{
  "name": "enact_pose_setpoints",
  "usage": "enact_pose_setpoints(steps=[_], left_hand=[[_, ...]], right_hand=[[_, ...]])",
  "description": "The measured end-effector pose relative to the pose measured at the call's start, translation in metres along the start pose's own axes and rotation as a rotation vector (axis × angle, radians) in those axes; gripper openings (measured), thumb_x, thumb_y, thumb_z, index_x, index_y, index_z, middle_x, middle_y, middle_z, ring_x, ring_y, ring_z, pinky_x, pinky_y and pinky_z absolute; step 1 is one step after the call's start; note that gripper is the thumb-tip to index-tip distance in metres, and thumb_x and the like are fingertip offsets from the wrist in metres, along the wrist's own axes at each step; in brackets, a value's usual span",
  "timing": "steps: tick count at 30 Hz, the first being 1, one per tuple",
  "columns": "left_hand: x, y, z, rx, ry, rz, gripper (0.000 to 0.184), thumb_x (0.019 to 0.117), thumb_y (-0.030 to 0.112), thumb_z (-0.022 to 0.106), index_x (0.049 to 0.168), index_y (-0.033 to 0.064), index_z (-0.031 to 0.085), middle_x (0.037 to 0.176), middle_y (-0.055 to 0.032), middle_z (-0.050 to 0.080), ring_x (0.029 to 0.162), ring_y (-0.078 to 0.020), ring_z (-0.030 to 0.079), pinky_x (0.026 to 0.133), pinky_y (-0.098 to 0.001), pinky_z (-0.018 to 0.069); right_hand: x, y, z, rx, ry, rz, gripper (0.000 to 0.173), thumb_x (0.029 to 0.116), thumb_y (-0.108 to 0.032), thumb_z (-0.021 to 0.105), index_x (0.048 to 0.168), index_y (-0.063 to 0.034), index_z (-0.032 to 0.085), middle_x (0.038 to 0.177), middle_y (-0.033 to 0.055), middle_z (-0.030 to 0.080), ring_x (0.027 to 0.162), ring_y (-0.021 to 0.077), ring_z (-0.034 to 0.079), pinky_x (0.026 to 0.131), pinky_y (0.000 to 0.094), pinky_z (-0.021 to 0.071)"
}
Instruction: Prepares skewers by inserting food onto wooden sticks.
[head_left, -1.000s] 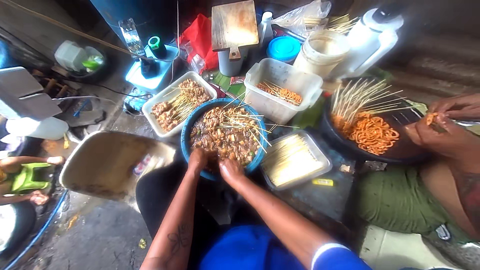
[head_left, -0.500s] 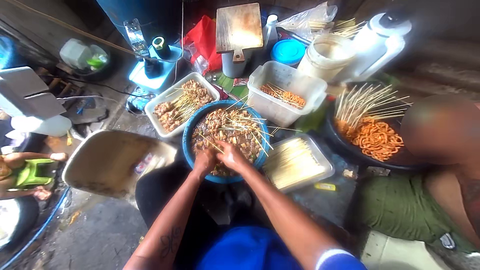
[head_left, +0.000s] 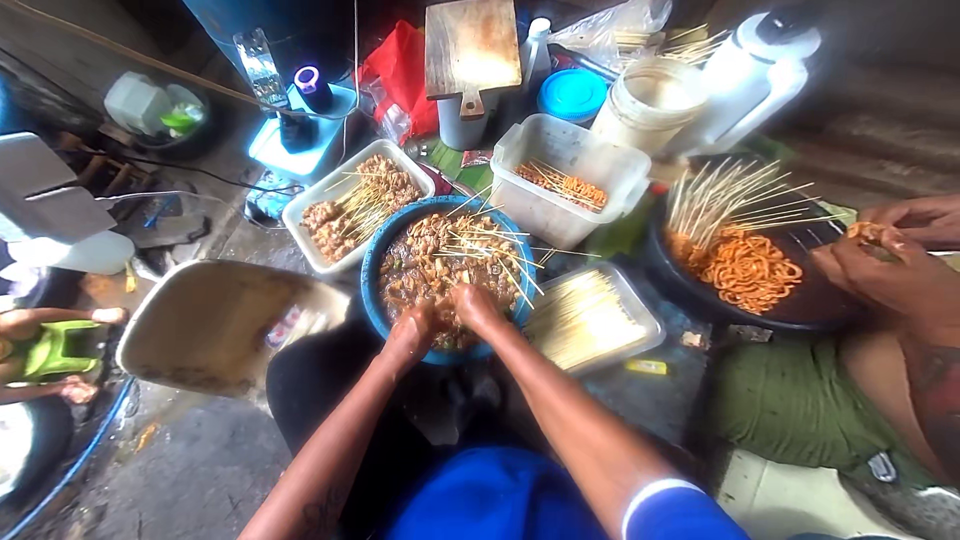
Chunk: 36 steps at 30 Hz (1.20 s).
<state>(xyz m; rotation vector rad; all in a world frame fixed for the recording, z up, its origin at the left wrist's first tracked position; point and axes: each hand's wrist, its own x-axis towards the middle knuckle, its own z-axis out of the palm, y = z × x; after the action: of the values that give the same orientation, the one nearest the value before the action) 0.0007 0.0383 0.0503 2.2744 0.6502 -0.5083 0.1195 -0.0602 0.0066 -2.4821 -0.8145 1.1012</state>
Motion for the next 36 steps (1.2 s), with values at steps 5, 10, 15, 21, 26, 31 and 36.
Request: enact_pose_setpoints(steps=[5, 10, 15, 21, 26, 31, 36], left_hand=[[0.018, -0.029, 0.0, -0.19, 0.019, -0.022, 0.031, 0.1111, 0.012, 0.04, 0.108, -0.0084, 0.064, 0.096, -0.0253, 0.065, 0.092, -0.0381, 0.064, 0.088, -0.0567, 0.0497], [0.011, -0.014, 0.002, -0.001, 0.073, -0.02, 0.029, 0.1095, 0.015, 0.046, 0.12, -0.0033, 0.067, 0.111, -0.0268, 0.069, 0.11, -0.0428, 0.067, 0.098, -0.0609, 0.0494], [0.005, -0.011, 0.01, 0.187, 0.063, -0.077, 0.027, 0.1076, 0.015, 0.049, 0.122, -0.0012, 0.065, 0.116, -0.0257, 0.068, 0.115, -0.0425, 0.065, 0.099, -0.0586, 0.0505], [-0.004, -0.003, 0.008, 0.087, 0.021, -0.073, 0.028, 0.11, 0.014, 0.044, 0.123, -0.0029, 0.061, 0.112, -0.0279, 0.068, 0.111, -0.0445, 0.066, 0.095, -0.0605, 0.0507], [-0.009, -0.001, 0.0, 0.005, 0.064, -0.068, 0.027, 0.1101, 0.014, 0.045, 0.115, -0.005, 0.063, 0.105, -0.0273, 0.068, 0.104, -0.0431, 0.067, 0.092, -0.0595, 0.0513], [-0.013, -0.023, -0.004, -0.183, 0.047, -0.124, 0.028, 0.1105, 0.011, 0.042, 0.119, -0.0057, 0.062, 0.104, -0.0278, 0.066, 0.097, -0.0413, 0.066, 0.088, -0.0589, 0.0513], [0.0, -0.02, 0.003, -0.458, 0.106, -0.124, 0.027, 0.1114, 0.013, 0.04, 0.115, -0.0044, 0.061, 0.083, -0.014, 0.055, 0.068, -0.0215, 0.052, 0.064, -0.0388, 0.0475]], right_hand=[[-0.002, 0.006, -0.015, 0.357, -0.068, -0.152, 0.039, 0.1041, -0.005, 0.049, 0.142, -0.0064, 0.058, 0.122, 0.0256, 0.066, 0.101, 0.0396, 0.069, 0.09, 0.0584, 0.0531], [-0.013, -0.013, -0.002, 0.259, -0.187, -0.309, 0.04, 0.1056, -0.007, 0.048, 0.145, -0.0018, 0.054, 0.129, 0.0269, 0.065, 0.121, 0.0413, 0.064, 0.104, 0.0593, 0.0475], [-0.027, -0.026, 0.005, -0.016, -0.151, -0.144, 0.037, 0.1124, -0.023, 0.04, 0.138, -0.0009, 0.053, 0.118, 0.0275, 0.067, 0.114, 0.0444, 0.066, 0.095, 0.0604, 0.0522], [-0.026, -0.026, 0.015, -0.025, -0.064, -0.105, 0.037, 0.1131, -0.024, 0.036, 0.136, -0.0005, 0.054, 0.117, 0.0274, 0.068, 0.113, 0.0441, 0.067, 0.093, 0.059, 0.0535], [-0.011, -0.029, 0.018, 0.034, -0.012, -0.055, 0.037, 0.1119, -0.025, 0.039, 0.132, 0.0011, 0.056, 0.117, 0.0266, 0.068, 0.113, 0.0431, 0.068, 0.092, 0.0601, 0.0536], [0.011, 0.013, -0.002, 0.041, -0.013, 0.053, 0.039, 0.1103, -0.021, 0.042, 0.14, 0.004, 0.05, 0.126, 0.0299, 0.064, 0.119, 0.0455, 0.064, 0.098, 0.0611, 0.051], [-0.005, -0.009, -0.014, 0.318, -0.109, -0.034, 0.063, 0.1036, -0.012, 0.056, 0.162, -0.0146, 0.031, 0.128, 0.0295, 0.063, 0.111, 0.0445, 0.067, 0.096, 0.061, 0.0517]])
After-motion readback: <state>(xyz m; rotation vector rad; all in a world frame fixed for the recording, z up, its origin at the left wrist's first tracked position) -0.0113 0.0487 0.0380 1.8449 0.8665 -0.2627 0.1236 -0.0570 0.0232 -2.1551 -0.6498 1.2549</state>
